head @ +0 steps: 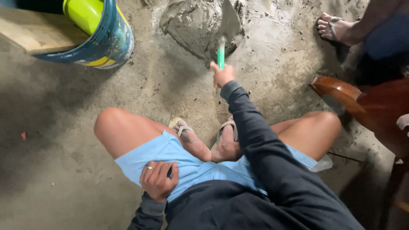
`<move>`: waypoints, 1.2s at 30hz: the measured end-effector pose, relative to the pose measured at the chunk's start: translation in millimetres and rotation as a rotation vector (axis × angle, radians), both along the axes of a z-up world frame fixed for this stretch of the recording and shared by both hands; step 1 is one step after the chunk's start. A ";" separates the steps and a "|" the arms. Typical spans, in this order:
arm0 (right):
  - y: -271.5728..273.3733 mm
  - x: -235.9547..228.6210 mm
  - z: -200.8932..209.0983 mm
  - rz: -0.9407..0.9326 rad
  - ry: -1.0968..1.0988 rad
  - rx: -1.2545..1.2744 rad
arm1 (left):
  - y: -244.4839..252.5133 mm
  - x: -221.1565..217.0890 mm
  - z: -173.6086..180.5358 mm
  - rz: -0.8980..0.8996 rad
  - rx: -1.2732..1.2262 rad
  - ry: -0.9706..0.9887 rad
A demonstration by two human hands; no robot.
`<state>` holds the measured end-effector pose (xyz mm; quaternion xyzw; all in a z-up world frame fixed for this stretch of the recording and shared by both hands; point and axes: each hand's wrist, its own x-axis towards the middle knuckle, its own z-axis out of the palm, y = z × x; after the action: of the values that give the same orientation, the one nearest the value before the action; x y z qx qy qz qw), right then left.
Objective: Using a hand trowel to spread and level wet cement on a floor surface.
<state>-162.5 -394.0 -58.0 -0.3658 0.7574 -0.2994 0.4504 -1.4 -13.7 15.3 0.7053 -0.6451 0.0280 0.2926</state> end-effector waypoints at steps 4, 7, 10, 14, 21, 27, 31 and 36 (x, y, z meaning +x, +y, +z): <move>49.3 -53.6 -71.2 0.309 0.357 -0.243 | 4.5 -5.7 18.1 0.006 0.020 0.024; 34.9 -61.4 -84.3 0.382 0.358 -0.202 | -18.4 -0.3 40.9 -0.023 -0.044 -0.029; 21.1 -82.3 -40.0 0.534 0.428 -0.029 | 4.6 4.7 4.9 -0.035 -0.029 0.011; 0.3 -147.9 -21.1 0.776 0.668 -0.023 | -4.8 1.3 20.4 -0.012 -0.073 0.021; -9.7 -206.0 11.2 1.115 0.967 0.093 | 0.5 1.9 2.9 -0.037 -0.134 -0.009; -1.4 -192.1 -17.4 1.074 1.031 0.155 | -30.4 -2.0 47.8 0.000 -0.212 -0.018; -9.2 -182.8 -77.1 1.074 0.953 0.211 | -30.2 0.5 34.6 -0.024 -0.174 -0.078; -4.3 -202.0 -90.9 1.103 0.975 0.178 | -37.6 -6.4 37.8 -0.003 -0.189 -0.078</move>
<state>-364.5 -398.3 -148.9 -0.7469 0.5989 0.2293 0.1759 -7.8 -51.3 53.1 0.6721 -0.6515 0.1158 0.3325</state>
